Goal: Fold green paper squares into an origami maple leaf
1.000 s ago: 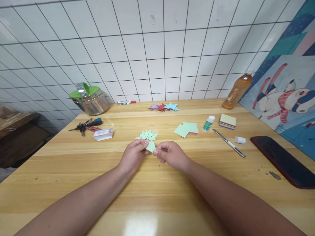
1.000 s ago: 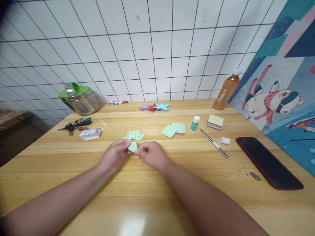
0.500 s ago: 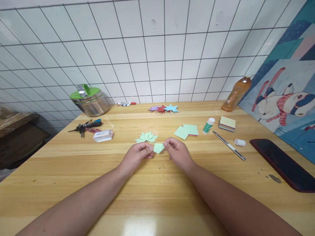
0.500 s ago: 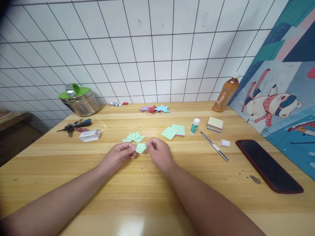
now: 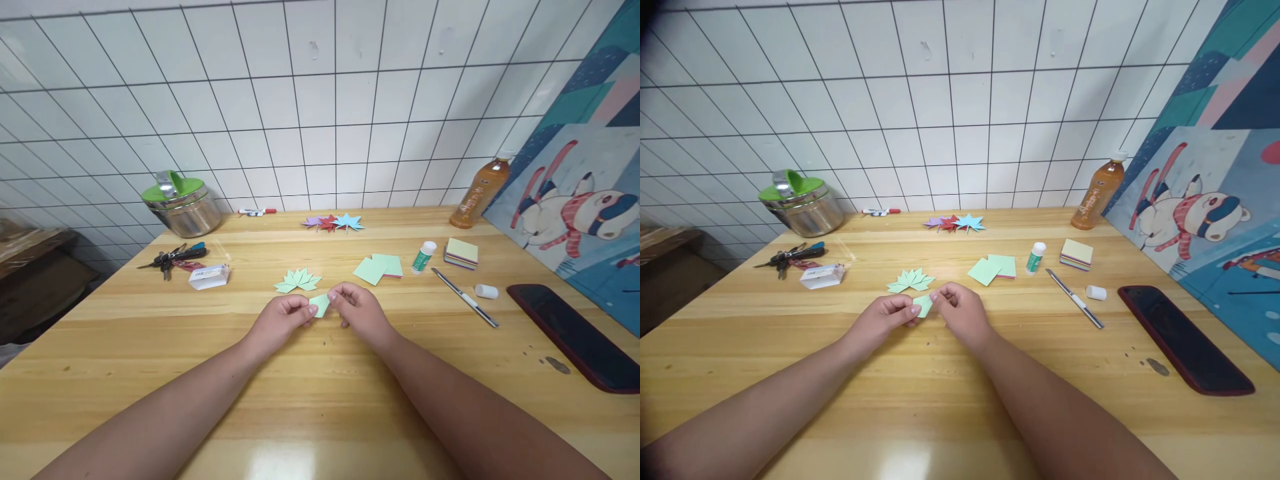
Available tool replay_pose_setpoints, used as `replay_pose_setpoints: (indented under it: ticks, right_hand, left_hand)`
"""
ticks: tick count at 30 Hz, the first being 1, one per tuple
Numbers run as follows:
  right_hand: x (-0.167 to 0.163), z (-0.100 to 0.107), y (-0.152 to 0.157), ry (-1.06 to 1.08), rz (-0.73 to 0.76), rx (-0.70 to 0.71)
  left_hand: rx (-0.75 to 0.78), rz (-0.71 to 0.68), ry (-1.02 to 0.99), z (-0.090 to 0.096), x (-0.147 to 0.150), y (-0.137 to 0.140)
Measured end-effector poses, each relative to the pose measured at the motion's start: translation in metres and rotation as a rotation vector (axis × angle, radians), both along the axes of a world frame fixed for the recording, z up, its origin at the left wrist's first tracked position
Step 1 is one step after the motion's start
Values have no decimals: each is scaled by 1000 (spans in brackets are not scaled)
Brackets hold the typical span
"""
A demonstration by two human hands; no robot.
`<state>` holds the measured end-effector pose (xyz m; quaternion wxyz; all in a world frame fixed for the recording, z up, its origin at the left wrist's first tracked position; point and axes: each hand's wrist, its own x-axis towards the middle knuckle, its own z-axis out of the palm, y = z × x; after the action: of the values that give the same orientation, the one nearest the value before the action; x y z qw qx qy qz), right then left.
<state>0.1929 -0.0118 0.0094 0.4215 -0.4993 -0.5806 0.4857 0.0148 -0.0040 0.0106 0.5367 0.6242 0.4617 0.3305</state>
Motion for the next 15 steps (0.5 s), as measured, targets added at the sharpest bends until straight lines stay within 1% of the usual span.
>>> replay_pose_setpoints:
  ticks: [2,4,9,12,15]
  right_hand:
    - [0,-1,1,26,14,-19]
    - [0,-2,2,21,8,-1]
    - [2,-3,4,-18,-1,0]
    - [4,-2,5,-44,44,-15]
    - [3,-2,4,-79,94,1]
  left_hand:
    - [8,-2,8,0,0,0]
    - [0,-15,6,-1,-1,0]
    - [-94,-58,-62,-1,-3,2]
    - [-107,-81,-78,1,-3,2]
    - [-112,-102,-76,2,-3,3]
